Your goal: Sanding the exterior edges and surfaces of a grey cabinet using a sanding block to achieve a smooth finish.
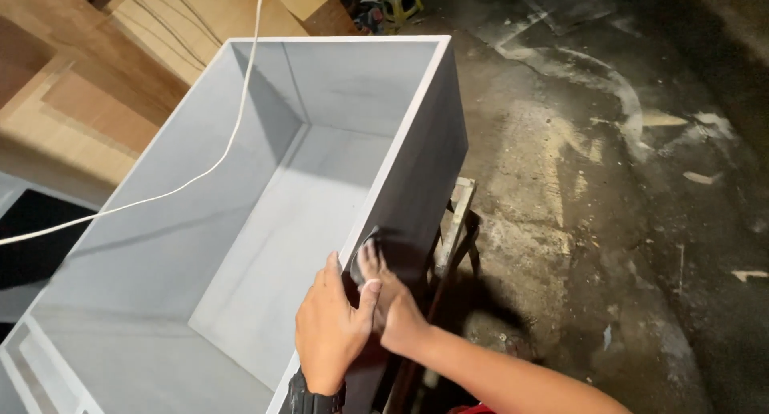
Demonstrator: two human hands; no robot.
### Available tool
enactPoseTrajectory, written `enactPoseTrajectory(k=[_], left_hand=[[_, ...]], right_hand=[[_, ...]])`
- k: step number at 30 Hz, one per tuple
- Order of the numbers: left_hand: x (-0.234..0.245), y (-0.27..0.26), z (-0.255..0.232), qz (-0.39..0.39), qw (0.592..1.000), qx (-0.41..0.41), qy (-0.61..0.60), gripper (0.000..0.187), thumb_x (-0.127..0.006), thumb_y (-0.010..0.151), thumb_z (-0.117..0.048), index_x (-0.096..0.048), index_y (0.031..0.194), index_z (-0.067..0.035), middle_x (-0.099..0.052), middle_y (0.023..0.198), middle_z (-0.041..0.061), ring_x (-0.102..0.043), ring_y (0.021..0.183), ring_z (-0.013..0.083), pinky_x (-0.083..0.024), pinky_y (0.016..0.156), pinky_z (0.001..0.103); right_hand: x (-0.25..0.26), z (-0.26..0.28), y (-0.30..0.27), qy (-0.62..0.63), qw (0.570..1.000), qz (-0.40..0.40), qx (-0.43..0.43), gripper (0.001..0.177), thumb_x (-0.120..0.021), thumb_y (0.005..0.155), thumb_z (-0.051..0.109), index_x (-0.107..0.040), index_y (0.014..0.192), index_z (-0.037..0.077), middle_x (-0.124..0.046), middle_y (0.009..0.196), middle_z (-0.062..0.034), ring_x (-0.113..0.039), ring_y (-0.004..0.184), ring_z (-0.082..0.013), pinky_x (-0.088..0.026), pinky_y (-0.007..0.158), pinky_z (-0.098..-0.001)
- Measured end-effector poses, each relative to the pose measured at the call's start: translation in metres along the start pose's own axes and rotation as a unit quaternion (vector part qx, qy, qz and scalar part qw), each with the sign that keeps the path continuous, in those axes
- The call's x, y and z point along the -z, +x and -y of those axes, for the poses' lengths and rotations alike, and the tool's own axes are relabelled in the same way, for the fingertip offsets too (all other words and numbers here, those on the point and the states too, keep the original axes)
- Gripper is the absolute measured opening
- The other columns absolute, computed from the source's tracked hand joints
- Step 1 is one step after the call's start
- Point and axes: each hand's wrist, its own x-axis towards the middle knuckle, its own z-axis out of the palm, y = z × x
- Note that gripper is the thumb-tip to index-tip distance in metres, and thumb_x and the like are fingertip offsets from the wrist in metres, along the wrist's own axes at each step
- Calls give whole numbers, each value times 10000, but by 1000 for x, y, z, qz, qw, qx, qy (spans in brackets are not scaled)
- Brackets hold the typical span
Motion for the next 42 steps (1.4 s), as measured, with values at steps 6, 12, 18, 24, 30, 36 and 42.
enactPoseTrajectory(k=[6,12,18,24,30,36,42], left_hand=[[-10,1,9,-16,1000,-4,22,972,-453,952,-753,-405,1661,-90,-648,1452,129,-682,1204,389,-566,902,540],[-27,7,20,-36,997,-20,62,1018,-536,914,-773,-403,1639,-70,-641,1472,146,-682,1201,426,-566,888,580],[-39,10,20,-76,991,-10,107,1125,-509,842,-897,-473,1590,-57,-710,1376,116,-735,1139,374,-616,809,549],[-41,11,18,-55,992,12,110,1118,-593,809,-899,-485,1561,-79,-703,1406,38,-749,1123,330,-642,779,531],[-32,9,9,-54,992,16,117,1094,-620,819,-881,-496,1553,-80,-705,1406,84,-727,1167,363,-621,794,555],[-20,6,-1,-62,994,5,95,1056,-609,845,-854,-515,1552,-74,-724,1317,68,-737,1086,360,-613,792,537],[-13,3,0,-60,994,-28,88,1098,-572,859,-858,-480,1583,-38,-706,1285,132,-721,1047,424,-586,762,579]], right_hand=[[-1,-30,11,-36,997,-3,64,735,-294,1182,435,-161,1704,-66,-169,1778,-353,-138,1687,-461,-190,1352,-581],[57,-50,98,-13,995,-97,-26,687,-423,1141,38,-55,1722,44,-63,1796,-233,-325,1629,-370,-291,1352,-420],[143,-73,189,-60,972,-133,-183,639,-380,1179,273,-192,1786,211,-323,576,52,-340,467,-111,-306,452,-299],[224,-177,305,-62,960,-241,-131,654,-359,1119,404,-318,1726,166,-567,1666,-105,-671,1315,-269,-443,1125,-369],[248,-186,324,-23,954,-264,-143,572,-375,1069,426,-694,1375,64,-759,1293,-105,-684,1208,-290,-482,1039,-407],[153,-152,224,-63,954,-274,-104,601,-390,1153,420,-367,1703,177,-440,1728,-147,-499,1565,-297,-380,1244,-357],[8,-76,68,-33,975,-211,-63,692,-459,1142,82,-190,1768,203,-790,1103,-136,-399,541,-100,-398,490,-318]])
